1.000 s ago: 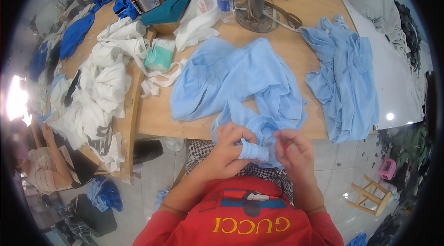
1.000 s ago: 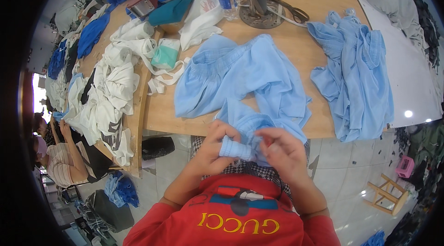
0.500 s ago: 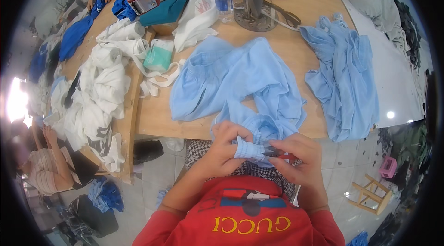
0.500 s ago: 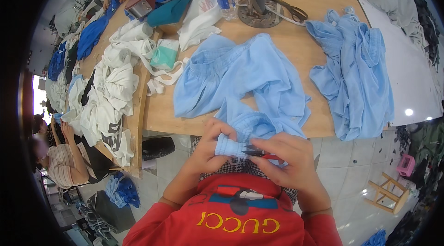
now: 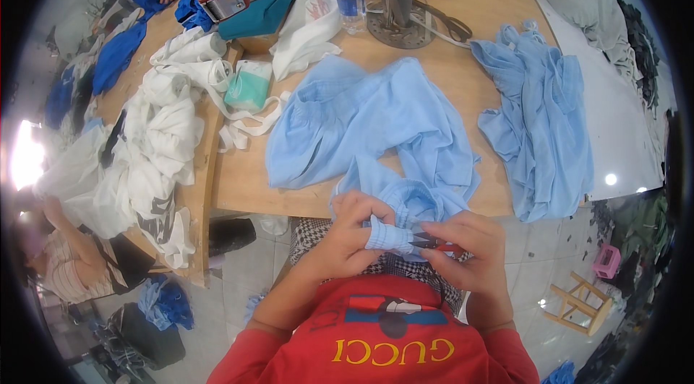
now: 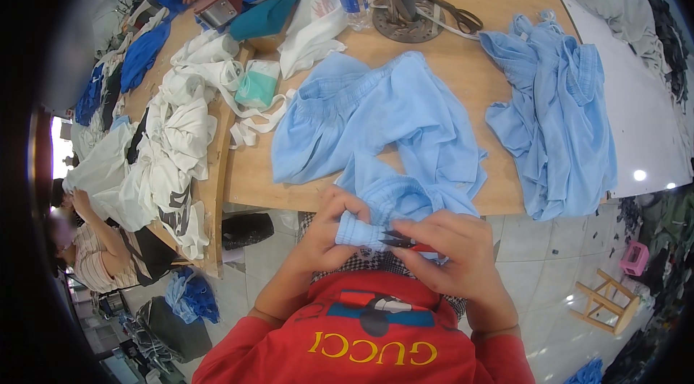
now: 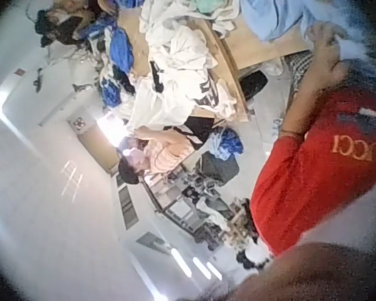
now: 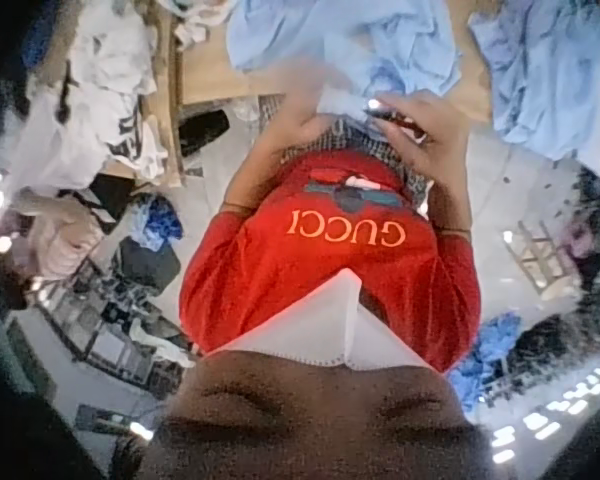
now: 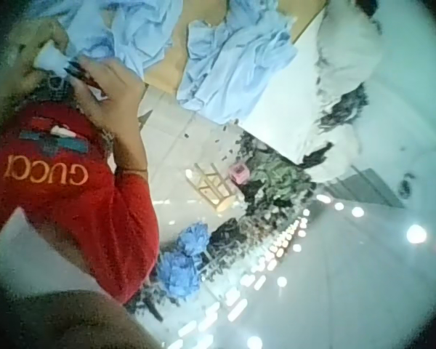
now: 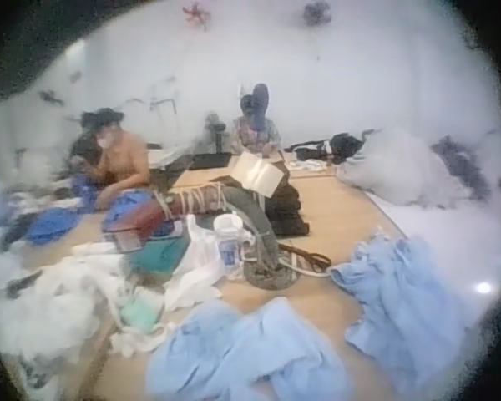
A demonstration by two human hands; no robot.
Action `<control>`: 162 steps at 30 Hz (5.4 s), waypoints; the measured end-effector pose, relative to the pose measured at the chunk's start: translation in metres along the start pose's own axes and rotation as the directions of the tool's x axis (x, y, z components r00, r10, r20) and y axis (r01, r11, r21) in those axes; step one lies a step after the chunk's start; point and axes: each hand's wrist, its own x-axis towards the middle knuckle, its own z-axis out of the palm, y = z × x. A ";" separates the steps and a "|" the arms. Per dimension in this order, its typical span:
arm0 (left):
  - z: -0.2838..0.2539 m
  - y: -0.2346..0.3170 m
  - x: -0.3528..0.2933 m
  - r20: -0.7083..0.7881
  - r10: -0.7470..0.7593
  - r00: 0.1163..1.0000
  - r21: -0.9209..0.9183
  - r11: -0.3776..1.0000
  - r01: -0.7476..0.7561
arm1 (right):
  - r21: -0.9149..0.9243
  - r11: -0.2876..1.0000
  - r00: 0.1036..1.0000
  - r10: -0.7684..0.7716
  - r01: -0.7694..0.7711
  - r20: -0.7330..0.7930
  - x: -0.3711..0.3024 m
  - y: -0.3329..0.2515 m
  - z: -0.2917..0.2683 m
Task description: The person trims loose threads from garments using thread snips, holding and turning the fabric by hand.
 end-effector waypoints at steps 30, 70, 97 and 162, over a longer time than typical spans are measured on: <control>0.000 0.002 0.002 0.018 0.030 0.999 -0.010 1.000 -0.029 | 0.460 0.873 0.986 0.166 -0.161 0.030 -0.006 0.013 0.021; -0.011 -0.009 -0.007 0.015 0.004 1.000 0.040 0.999 -0.004 | 0.247 0.795 0.803 -0.588 0.554 0.095 -0.004 0.000 0.037; -0.040 0.011 0.012 0.682 -0.298 0.667 -0.295 0.723 0.625 | 0.541 0.759 0.931 0.321 -0.363 0.175 0.033 0.017 0.025; 0.013 0.030 -0.002 -0.241 -0.139 0.960 -0.083 0.989 0.123 | -0.001 0.998 0.987 -0.061 0.061 -0.151 0.009 -0.020 0.018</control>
